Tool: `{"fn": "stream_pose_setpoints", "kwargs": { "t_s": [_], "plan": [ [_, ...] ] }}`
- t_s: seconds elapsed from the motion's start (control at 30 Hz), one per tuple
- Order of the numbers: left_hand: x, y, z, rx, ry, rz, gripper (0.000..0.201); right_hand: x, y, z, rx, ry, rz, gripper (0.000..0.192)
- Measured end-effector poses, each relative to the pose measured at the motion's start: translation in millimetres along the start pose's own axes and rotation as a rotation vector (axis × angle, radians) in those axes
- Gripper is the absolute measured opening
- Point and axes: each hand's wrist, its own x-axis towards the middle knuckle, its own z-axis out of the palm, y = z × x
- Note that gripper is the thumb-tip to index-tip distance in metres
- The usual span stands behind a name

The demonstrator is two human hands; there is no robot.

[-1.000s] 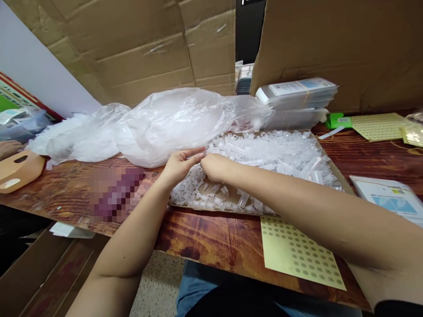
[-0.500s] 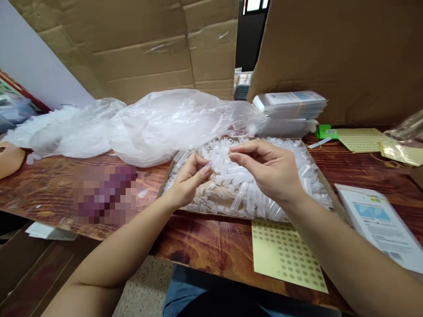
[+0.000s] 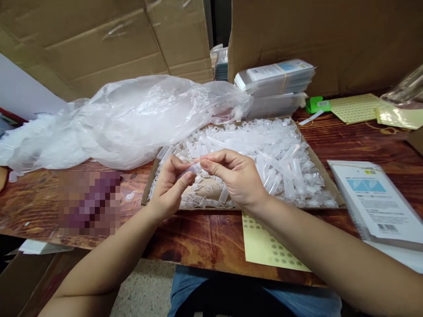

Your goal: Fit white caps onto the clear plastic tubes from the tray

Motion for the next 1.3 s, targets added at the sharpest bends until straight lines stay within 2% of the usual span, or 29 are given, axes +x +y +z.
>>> {"fn": "stream_pose_setpoints", "kwargs": {
  "t_s": [0.07, 0.13, 0.2, 0.27, 0.37, 0.43, 0.5, 0.57, 0.63, 0.73, 0.83, 0.9, 1.07, 1.13, 1.2, 1.27, 1.3],
  "plan": [
    [0.3, -3.2, -3.6, 0.150, 0.017, 0.115, 0.032, 0.3, -1.6, 1.5, -0.006, -0.022, -0.010, 0.021],
    [4.1, -7.5, -9.2, 0.276, 0.005, 0.204, 0.026, 2.4, -6.4, -1.5, -0.111, -0.043, -0.017, 0.021],
    [10.3, -12.3, -16.2, 0.372, 0.008, 0.244, 0.024, 4.8, -12.8, -6.4, -0.346, -0.059, -0.054, 0.020],
    [16.4, -16.8, -23.8, 0.436, 0.057, 0.257, 0.022, 5.9, -17.6, -9.1, -0.672, -0.097, -0.167, 0.019],
    [21.4, -21.0, -32.6, 0.487, 0.138, 0.297, 0.025, 3.4, -16.1, -2.5, -1.177, -0.248, -0.315, 0.016],
    [21.6, -21.5, -35.1, 0.505, 0.138, 0.331, 0.029, 1.0, -9.6, 7.5, -1.409, -0.378, -0.267, 0.016],
    [20.7, -20.7, -34.8, 0.503, 0.098, 0.352, 0.030, 0.1, -3.2, 16.8, -1.505, -0.469, -0.198, 0.016],
    [19.9, -19.7, -33.1, 0.480, 0.042, 0.335, 0.029, 1.7, -1.3, 19.8, -1.498, -0.530, -0.200, 0.018],
    [19.9, -19.7, -31.7, 0.436, 0.003, 0.275, 0.031, 5.3, -6.1, 13.1, -1.413, -0.538, -0.214, 0.015],
    [21.6, -21.2, -30.6, 0.303, -0.009, 0.146, 0.037, 12.4, -21.1, -11.5, -1.217, -0.431, -0.193, 0.006],
    [23.4, -20.6, -28.0, 0.113, -0.026, 0.034, 0.044, 17.8, -32.1, -34.6, -1.086, -0.231, -0.408, 0.008],
    [23.8, -17.9, -24.6, 0.015, -0.050, -0.027, 0.049, 19.4, -32.4, -40.3, -1.031, -0.171, -0.559, 0.012],
    [21.4, -10.8, -18.4, -0.029, -0.151, -0.065, 0.049, 19.8, -20.8, -31.7, -0.945, -0.267, -0.713, 0.020],
    [19.4, -10.2, -19.2, 0.034, -0.176, -0.038, 0.047, 18.7, -18.3, -29.2, -0.908, -0.280, -0.715, 0.021],
    [16.7, -9.8, -21.2, 0.150, -0.168, 0.012, 0.045, 17.0, -18.3, -28.6, -0.863, -0.279, -0.652, 0.020],
    [13.7, -9.0, -22.6, 0.272, -0.153, 0.082, 0.042, 15.2, -20.3, -28.4, -0.805, -0.300, -0.485, 0.023],
    [12.3, -8.4, -22.7, 0.310, -0.154, 0.108, 0.041, 14.6, -21.9, -28.1, -0.765, -0.323, -0.361, 0.031]
  ]
}}
